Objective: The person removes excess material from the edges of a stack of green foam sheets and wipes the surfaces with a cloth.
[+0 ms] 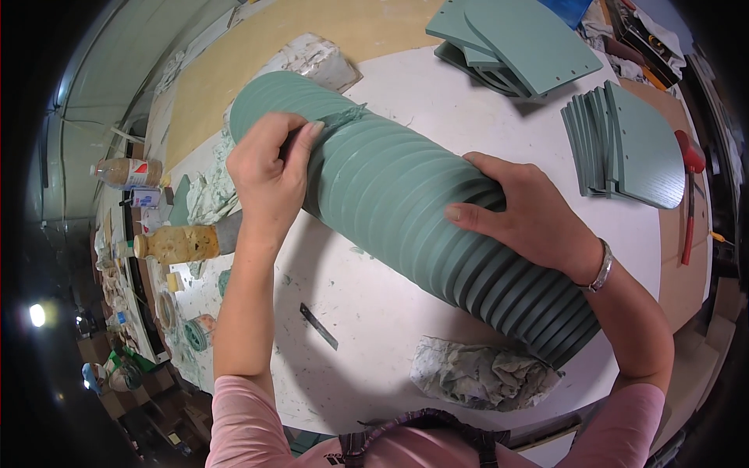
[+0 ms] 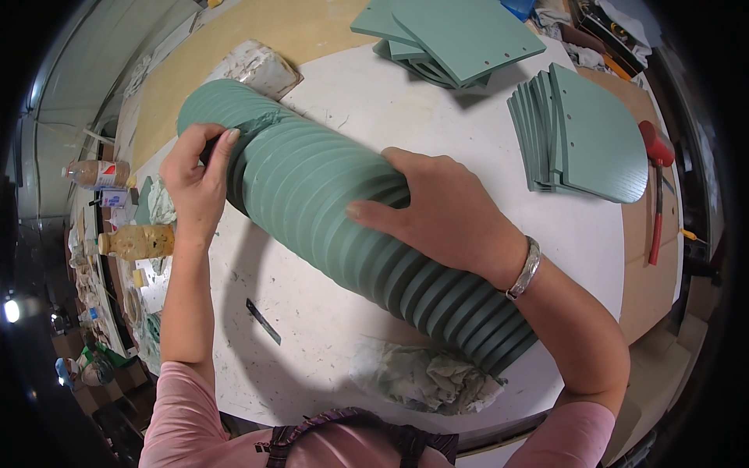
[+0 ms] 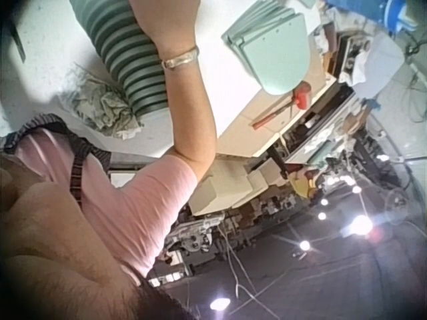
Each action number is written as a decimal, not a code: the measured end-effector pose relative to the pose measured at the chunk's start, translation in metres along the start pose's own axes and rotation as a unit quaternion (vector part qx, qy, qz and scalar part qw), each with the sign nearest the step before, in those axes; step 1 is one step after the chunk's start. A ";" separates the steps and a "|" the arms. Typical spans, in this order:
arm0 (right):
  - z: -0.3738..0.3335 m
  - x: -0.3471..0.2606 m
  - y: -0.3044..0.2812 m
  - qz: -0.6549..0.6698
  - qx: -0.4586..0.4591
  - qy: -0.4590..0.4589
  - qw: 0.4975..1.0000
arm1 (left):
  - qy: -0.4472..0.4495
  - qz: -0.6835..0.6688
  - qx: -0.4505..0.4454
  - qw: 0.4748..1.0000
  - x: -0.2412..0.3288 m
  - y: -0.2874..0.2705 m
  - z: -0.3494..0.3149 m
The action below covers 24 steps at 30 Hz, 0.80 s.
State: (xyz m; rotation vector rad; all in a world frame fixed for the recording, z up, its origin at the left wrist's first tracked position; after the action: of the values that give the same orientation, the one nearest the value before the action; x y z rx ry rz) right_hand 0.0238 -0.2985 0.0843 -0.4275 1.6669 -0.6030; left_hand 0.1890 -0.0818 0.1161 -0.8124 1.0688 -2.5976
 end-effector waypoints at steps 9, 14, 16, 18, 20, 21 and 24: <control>0.000 0.000 0.000 -0.002 0.000 0.007 1.000 | 0.041 -0.005 0.044 0.998 -0.003 -0.005 -0.003; 0.001 0.001 0.001 -0.001 -0.011 0.015 1.000 | 0.031 -0.015 0.029 0.999 -0.001 -0.004 0.000; 0.000 0.001 0.000 -0.008 0.005 -0.002 1.000 | 0.015 -0.032 0.041 0.999 -0.004 -0.004 -0.002; 0.001 0.001 0.000 -0.007 -0.001 0.003 1.000 | -0.002 -0.046 0.052 0.998 -0.007 -0.005 -0.003; 0.001 0.000 0.000 -0.007 -0.007 0.009 1.000 | -0.042 -0.050 0.044 0.997 -0.008 -0.006 -0.001; 0.001 0.000 0.000 -0.005 -0.008 0.009 1.000 | -0.043 -0.051 0.044 0.997 -0.008 -0.006 0.000; 0.001 -0.001 0.000 -0.001 -0.010 0.007 1.000 | -0.059 -0.056 0.036 0.996 -0.007 -0.002 0.005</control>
State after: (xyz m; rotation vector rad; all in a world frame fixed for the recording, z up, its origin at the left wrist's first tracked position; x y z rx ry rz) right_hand 0.0248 -0.2984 0.0852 -0.4397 1.6870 -0.5932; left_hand 0.1971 -0.0801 0.1177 -1.0222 0.9177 -2.6238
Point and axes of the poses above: each hand's wrist, its own z-axis towards the middle knuckle, its own y-axis out of the palm, x = y × z, the point moved 3 cm from there along z, towards the middle knuckle, and after that the axes turned 5 degrees about y, right-handed, at the moved point
